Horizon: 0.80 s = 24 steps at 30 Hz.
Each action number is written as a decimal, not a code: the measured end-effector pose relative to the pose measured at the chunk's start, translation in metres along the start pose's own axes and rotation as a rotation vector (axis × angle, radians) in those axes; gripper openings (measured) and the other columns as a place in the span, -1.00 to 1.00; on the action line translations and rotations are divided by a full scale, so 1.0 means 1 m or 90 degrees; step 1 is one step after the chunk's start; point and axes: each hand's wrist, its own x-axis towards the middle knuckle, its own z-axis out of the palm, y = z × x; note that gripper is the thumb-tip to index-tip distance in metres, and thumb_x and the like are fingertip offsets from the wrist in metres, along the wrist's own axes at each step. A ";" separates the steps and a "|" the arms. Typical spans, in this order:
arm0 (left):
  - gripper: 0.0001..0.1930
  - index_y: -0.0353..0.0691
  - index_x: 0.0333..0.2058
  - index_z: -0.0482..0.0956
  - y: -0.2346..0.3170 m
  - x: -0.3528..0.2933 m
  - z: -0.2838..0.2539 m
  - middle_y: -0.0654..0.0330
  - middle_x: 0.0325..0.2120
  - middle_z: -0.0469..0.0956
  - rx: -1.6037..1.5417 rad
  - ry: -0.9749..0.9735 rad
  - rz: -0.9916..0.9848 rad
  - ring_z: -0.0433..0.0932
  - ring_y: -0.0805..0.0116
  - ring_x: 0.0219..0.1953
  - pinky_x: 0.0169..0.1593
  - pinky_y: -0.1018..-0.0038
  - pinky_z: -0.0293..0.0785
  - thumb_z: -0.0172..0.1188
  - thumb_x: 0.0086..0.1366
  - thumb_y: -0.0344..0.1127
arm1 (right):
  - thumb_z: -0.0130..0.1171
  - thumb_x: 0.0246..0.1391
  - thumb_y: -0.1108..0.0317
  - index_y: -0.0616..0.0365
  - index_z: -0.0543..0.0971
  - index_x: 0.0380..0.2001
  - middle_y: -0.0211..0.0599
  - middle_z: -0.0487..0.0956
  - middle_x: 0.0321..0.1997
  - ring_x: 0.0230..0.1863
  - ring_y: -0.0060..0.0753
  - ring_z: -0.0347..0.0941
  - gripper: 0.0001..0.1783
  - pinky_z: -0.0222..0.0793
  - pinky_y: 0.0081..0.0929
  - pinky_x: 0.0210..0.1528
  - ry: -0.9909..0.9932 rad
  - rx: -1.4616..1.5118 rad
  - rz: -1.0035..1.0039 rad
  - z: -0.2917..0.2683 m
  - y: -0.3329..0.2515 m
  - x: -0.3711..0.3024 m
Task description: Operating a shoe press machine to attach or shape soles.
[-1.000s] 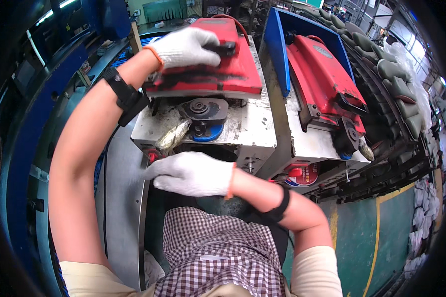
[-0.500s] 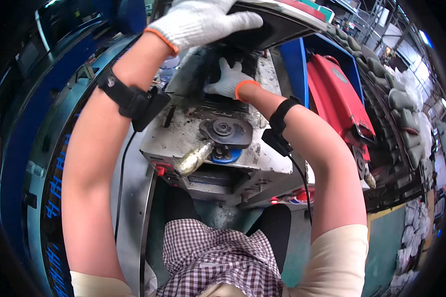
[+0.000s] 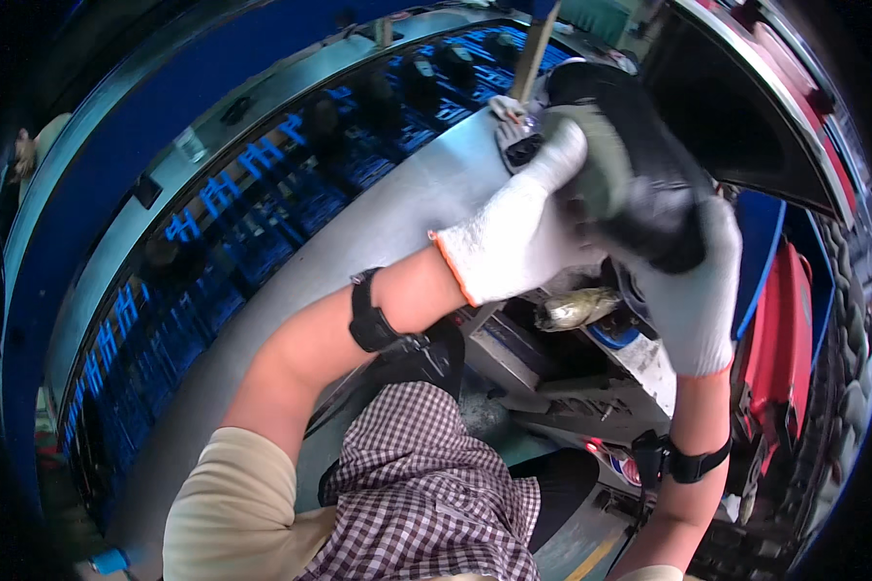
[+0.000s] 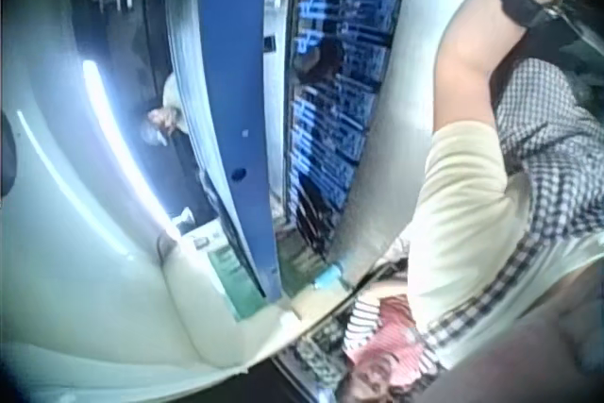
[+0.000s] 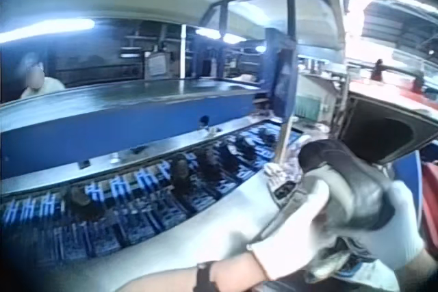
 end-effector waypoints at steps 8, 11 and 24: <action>-0.65 -0.09 0.04 0.55 0.077 -0.100 -0.055 0.15 -0.04 0.64 0.053 0.360 0.220 0.66 0.08 0.04 0.23 -0.07 0.55 0.25 0.34 -0.14 | 0.03 0.45 -0.16 0.32 0.21 0.52 0.00 0.32 0.55 0.59 -0.10 0.18 -0.13 -0.02 -0.17 0.62 -0.218 0.384 0.077 0.017 -0.037 -0.011; -0.74 -0.07 -0.14 0.66 0.128 -0.118 -0.133 0.25 -0.27 0.64 0.164 0.511 0.236 0.65 0.32 -0.23 -0.09 0.29 0.63 0.40 0.19 -0.25 | 0.04 0.44 -0.08 0.31 0.23 0.51 0.06 0.32 0.55 0.60 -0.05 0.17 -0.17 -0.04 -0.15 0.63 -0.109 0.270 0.075 -0.006 -0.008 -0.027; -0.07 -0.49 0.30 0.39 0.280 -0.145 -0.333 -0.13 0.27 0.51 0.739 1.031 0.328 0.49 -0.02 0.30 0.36 0.25 0.39 0.53 0.04 -0.05 | -0.17 0.57 0.21 0.35 0.28 0.47 -0.01 0.37 0.51 0.53 -0.12 0.28 -0.42 0.05 -0.19 0.59 0.017 0.200 0.179 0.000 0.029 -0.051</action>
